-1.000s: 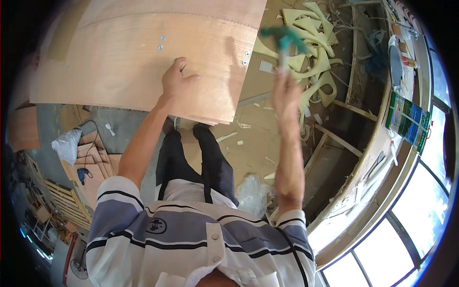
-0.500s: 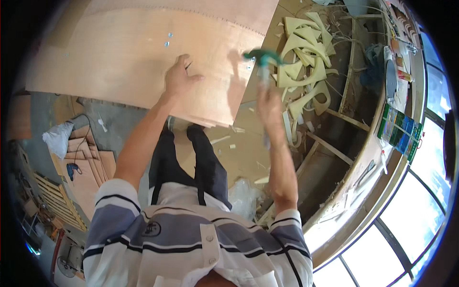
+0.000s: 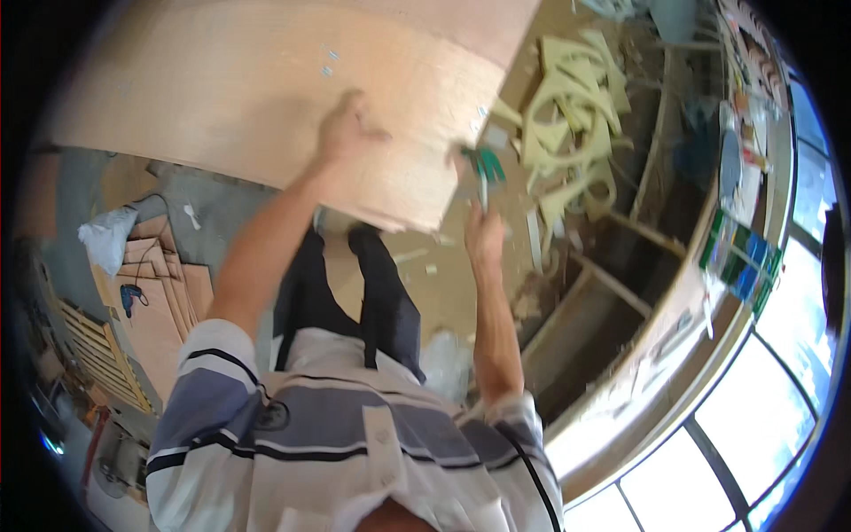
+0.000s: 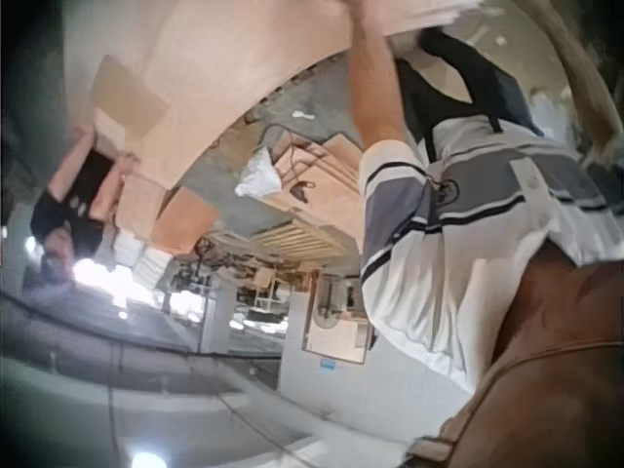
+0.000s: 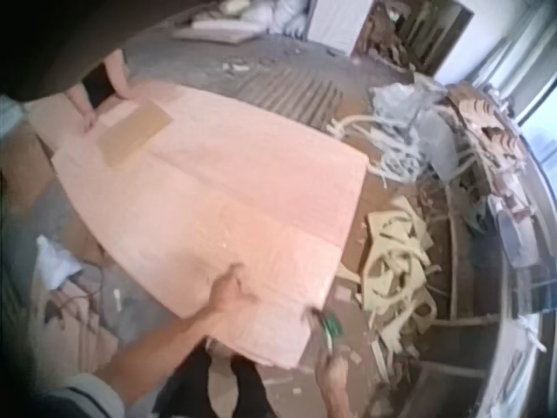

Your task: Marking and hammering wooden panels for furniture assembly in a manufacturing environment.

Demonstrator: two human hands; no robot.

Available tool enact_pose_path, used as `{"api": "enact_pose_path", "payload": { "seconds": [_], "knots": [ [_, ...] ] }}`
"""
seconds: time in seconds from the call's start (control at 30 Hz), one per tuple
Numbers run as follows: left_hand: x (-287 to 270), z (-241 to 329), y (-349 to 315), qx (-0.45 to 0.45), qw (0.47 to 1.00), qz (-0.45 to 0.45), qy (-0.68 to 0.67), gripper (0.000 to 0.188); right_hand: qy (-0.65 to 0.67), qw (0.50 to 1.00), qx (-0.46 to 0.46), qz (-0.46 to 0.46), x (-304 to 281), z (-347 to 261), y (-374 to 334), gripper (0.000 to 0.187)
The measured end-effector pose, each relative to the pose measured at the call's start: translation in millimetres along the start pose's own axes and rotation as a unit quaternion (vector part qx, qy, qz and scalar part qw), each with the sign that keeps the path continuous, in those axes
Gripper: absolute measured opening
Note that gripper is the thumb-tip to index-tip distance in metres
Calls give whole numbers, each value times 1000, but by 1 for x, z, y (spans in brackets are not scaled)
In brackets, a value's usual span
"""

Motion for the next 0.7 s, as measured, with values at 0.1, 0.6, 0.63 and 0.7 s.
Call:
{"api": "enact_pose_path", "payload": {
  "seconds": [0.1,0.6,0.63,0.7],
  "knots": [
    [4,40,10,24,999,-27,12,97,16,999,29,17,-37,26,-61,34],
    [-137,-34,-262,-188,971,107,-97,35,-109,968,-143,-173,41,-44,-130,32],
    [-139,-55,-284,-216,956,159,-118,34,-122,955,-188,-192,54,-60,-127,32],
    [-153,-78,-296,-239,937,213,-141,34,-115,946,-231,-196,77,-93,-129,31]
  ]
}}
Point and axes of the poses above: each hand's wrist, its own y-axis towards the middle knuckle, its own x-axis out of the palm, z = x × y, the point moved 5 cm from there along y, towards the middle knuckle, and after that the axes turned 9 degrees about x, right-handed, at the moved point
